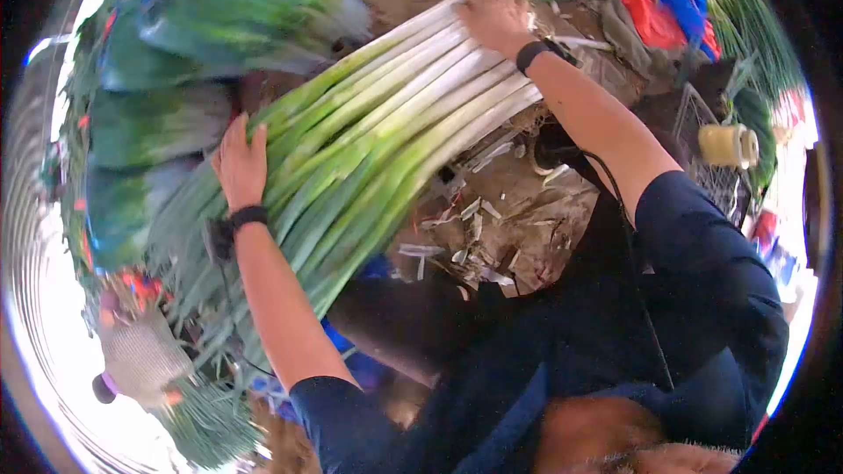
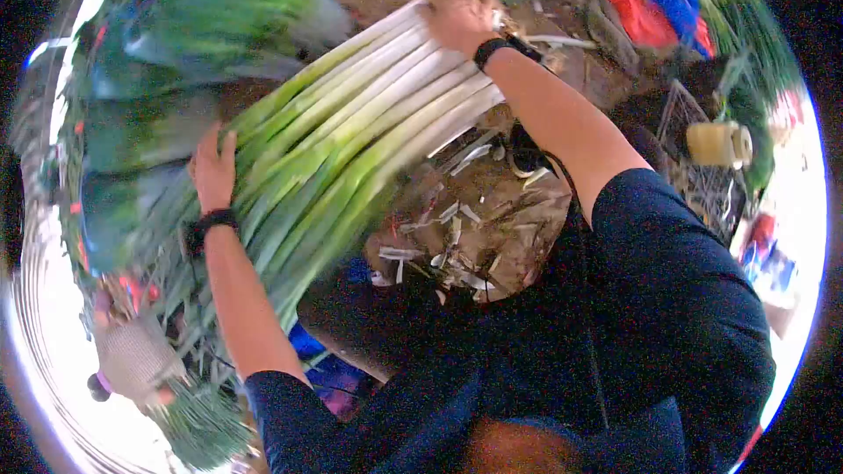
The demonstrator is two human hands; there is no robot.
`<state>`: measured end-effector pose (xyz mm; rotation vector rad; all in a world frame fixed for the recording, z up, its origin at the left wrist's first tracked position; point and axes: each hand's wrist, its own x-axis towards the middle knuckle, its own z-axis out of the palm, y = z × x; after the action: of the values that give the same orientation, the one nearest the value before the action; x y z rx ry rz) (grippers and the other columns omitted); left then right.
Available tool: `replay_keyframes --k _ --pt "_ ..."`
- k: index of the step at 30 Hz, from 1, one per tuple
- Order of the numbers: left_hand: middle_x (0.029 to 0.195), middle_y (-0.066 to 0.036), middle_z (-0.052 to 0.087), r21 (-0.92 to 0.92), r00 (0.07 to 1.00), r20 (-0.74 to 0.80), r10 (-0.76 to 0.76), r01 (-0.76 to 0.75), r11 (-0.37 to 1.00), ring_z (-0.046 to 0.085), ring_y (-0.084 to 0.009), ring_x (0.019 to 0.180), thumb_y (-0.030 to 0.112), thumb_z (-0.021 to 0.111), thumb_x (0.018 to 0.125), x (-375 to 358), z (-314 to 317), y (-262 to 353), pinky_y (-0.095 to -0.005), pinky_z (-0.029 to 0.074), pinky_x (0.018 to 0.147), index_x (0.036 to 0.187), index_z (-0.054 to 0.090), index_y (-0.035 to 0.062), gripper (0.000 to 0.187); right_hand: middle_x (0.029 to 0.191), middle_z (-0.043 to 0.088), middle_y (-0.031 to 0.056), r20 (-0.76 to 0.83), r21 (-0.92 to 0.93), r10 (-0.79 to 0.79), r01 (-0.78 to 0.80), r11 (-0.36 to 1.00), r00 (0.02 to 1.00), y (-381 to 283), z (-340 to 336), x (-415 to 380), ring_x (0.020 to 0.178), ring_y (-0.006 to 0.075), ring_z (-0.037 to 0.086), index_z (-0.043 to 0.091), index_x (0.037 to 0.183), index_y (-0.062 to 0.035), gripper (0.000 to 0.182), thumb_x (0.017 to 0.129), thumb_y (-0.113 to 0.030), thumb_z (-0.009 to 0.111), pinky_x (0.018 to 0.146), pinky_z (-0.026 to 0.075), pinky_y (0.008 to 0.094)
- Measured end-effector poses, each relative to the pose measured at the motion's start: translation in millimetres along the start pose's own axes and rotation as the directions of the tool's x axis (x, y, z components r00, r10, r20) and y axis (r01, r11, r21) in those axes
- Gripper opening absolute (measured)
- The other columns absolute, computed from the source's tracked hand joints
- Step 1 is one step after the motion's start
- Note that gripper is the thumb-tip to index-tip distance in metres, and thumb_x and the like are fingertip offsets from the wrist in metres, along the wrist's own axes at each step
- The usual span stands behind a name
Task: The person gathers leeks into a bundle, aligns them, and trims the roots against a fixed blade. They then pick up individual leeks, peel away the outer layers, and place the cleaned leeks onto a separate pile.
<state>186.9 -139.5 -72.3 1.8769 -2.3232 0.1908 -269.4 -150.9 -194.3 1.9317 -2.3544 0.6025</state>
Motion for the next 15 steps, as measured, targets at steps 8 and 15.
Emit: replay_keyframes --k 8,15 --pt "0.125 -0.016 0.063 -0.357 0.935 -0.268 -0.232 0.127 0.925 0.059 -0.0273 0.114 0.012 0.065 0.090 -283.5 -216.3 47.9 -0.0377 0.043 0.102 0.132 0.055 0.0007 0.044 0.135 0.055 0.0113 0.386 -0.790 -0.667 0.602 0.118 0.637 65.5 48.8 56.2 0.127 0.0307 0.048 0.053 0.132 -0.0132 0.042 0.090 -0.015 0.048 0.105 0.040 0.0462" --pt "0.113 -0.016 0.066 -0.486 -0.151 0.240 -0.959 0.837 -0.253 0.060 -0.0234 0.101 0.034 0.058 0.097 -743.3 -91.7 99.4 -0.0345 0.047 0.090 0.121 0.062 -0.0048 0.046 0.139 0.054 0.0177 0.115 -0.220 -0.346 0.363 0.906 0.931 30.9 -62.3 12.0 0.129 0.0334 0.049 0.050 0.140 -0.0047 0.049 0.101 -0.033 0.042 0.105 0.039 0.0428"
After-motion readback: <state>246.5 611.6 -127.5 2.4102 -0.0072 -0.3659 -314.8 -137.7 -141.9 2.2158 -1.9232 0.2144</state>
